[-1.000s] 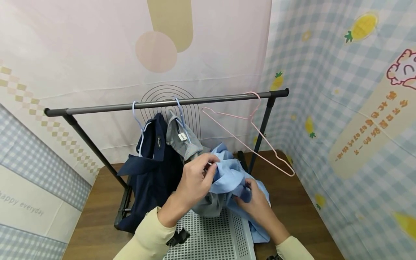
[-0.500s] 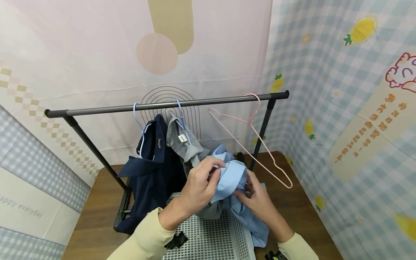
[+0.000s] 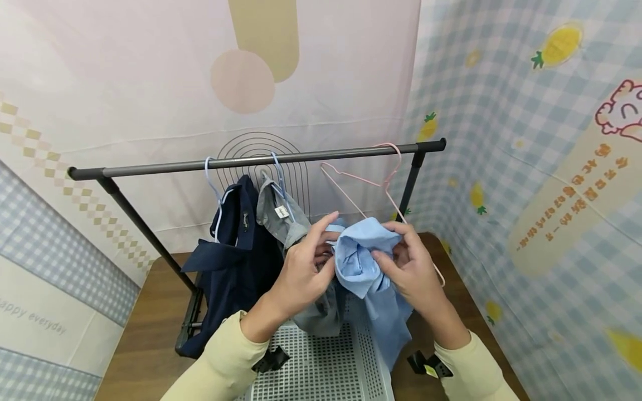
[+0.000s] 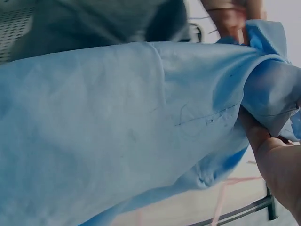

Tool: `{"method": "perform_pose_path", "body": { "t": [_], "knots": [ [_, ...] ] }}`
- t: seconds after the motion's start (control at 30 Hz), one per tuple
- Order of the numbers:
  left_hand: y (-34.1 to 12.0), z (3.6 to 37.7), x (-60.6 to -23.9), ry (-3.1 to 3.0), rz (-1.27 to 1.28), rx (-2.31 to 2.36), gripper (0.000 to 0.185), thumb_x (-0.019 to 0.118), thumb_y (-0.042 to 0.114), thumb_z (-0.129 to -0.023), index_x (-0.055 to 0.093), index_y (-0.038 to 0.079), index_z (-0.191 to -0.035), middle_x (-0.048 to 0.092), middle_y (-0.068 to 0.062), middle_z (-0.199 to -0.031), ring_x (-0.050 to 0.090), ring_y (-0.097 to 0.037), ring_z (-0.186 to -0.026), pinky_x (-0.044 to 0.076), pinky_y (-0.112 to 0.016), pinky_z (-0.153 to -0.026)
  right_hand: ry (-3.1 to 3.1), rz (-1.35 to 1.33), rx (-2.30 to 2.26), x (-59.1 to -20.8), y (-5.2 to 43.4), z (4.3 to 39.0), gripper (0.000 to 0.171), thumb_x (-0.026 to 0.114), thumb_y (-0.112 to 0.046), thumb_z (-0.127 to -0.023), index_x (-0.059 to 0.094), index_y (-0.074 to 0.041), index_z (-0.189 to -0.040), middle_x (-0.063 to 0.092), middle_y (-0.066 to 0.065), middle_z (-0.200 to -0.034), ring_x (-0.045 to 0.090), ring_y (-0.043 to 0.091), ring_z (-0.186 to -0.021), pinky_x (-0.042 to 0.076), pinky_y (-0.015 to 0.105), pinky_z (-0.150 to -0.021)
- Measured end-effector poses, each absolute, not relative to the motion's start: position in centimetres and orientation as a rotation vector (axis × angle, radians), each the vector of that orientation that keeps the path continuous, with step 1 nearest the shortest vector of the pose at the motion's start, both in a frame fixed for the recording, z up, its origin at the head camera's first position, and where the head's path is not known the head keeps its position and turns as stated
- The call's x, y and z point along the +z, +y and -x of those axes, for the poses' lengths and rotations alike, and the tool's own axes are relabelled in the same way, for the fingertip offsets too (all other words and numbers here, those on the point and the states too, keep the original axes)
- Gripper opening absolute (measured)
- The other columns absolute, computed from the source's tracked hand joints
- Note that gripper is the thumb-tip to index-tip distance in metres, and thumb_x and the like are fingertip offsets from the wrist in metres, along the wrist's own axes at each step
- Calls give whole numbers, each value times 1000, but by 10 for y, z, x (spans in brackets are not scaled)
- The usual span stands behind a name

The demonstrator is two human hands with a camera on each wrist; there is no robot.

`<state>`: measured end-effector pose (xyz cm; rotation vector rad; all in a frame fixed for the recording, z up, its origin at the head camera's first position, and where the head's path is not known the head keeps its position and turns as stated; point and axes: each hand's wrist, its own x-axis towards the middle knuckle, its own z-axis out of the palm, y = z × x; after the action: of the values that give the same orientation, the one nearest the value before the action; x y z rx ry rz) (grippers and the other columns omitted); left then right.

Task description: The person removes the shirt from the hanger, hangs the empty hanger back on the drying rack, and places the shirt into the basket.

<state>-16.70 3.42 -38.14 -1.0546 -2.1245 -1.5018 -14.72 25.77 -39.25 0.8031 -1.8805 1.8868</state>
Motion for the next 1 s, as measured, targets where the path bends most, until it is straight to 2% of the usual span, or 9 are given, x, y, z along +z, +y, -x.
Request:
{"method": "perform_pose_path", "body": {
  "t": [0.17, 0.3, 0.4, 0.53, 0.67, 0.73, 0.8, 0.9, 1.0],
  "knots": [
    [37, 173, -371, -2194, 1131, -1487, 85, 68, -6, -90, 25, 7, -163, 50, -16, -151, 69, -21, -97, 58, -19, -80, -1869, -731, 1857, -365, 249, 151, 48, 55, 26, -90, 44, 16, -135, 59, 4, -122, 61, 10, -94, 54, 17, -75],
    [40, 178, -364, -2208, 1187, -1445, 87, 71, 0, -91, 23, 4, -163, 46, -18, -157, 64, -26, -123, 54, -32, -102, -1872, -742, 1835, -345, 241, 154, 46, 52, 27, -91, 42, 19, -135, 57, 6, -125, 61, 12, -97, 53, 19, -79],
    [42, 182, -358, -2158, 1188, -1426, 74, 73, 3, -90, 39, 1, -156, 60, -17, -144, 61, -26, -130, 49, -34, -110, -1891, -828, 1833, -334, 235, 157, 46, 50, 23, -95, 40, 16, -140, 53, 10, -132, 60, 14, -106, 52, 20, -88],
    [41, 185, -353, -2070, 1042, -1451, 50, 77, 5, -86, 60, 0, -133, 72, -16, -118, 71, -25, -108, 56, -34, -96, -2022, -909, 1703, -323, 229, 156, 58, 49, 15, -100, 36, 2, -155, 48, 11, -147, 56, 15, -119, 49, 20, -97],
    [36, 187, -349, -1984, 903, -1471, 42, 81, 8, -83, 64, -1, -120, 74, -16, -107, 72, -27, -98, 58, -38, -89, -2114, -913, 1408, -325, 230, 152, 65, 61, -10, -103, 32, -3, -160, 44, 6, -150, 52, 18, -126, 48, 20, -100],
    [34, 187, -345, -1941, 898, -1485, 43, 82, 8, -82, 64, -2, -120, 74, -17, -107, 72, -28, -97, 58, -38, -89, -2130, -916, 1371, -332, 234, 151, 78, 71, -17, -98, 29, -2, -161, 42, 7, -152, 49, 19, -131, 45, 21, -105],
    [31, 187, -340, -1890, 942, -1525, 46, 82, 6, -82, 63, -4, -123, 73, -19, -111, 72, -29, -101, 57, -37, -93, -2176, -910, 1431, -343, 240, 151, 94, 80, -14, -89, 23, -6, -163, 36, 10, -156, 46, 18, -137, 41, 20, -110],
    [28, 186, -331, -1820, 1016, -1585, 48, 80, 2, -83, 61, -7, -127, 72, -21, -114, 71, -27, -104, 56, -35, -96, -2348, -849, 1473, -364, 248, 151, 120, 89, -3, -75, 14, -18, -167, 29, 12, -164, 41, 16, -141, 37, 15, -111],
    [24, 186, -322, -1774, 1064, -1608, 48, 78, -1, -84, 59, -9, -127, 71, -22, -112, 69, -26, -103, 56, -34, -95, -2547, -716, 1459, -385, 251, 152, 129, 93, -8, -72, 8, -31, -166, 28, 8, -166, 42, 19, -141, 37, 13, -107]
  ]
}}
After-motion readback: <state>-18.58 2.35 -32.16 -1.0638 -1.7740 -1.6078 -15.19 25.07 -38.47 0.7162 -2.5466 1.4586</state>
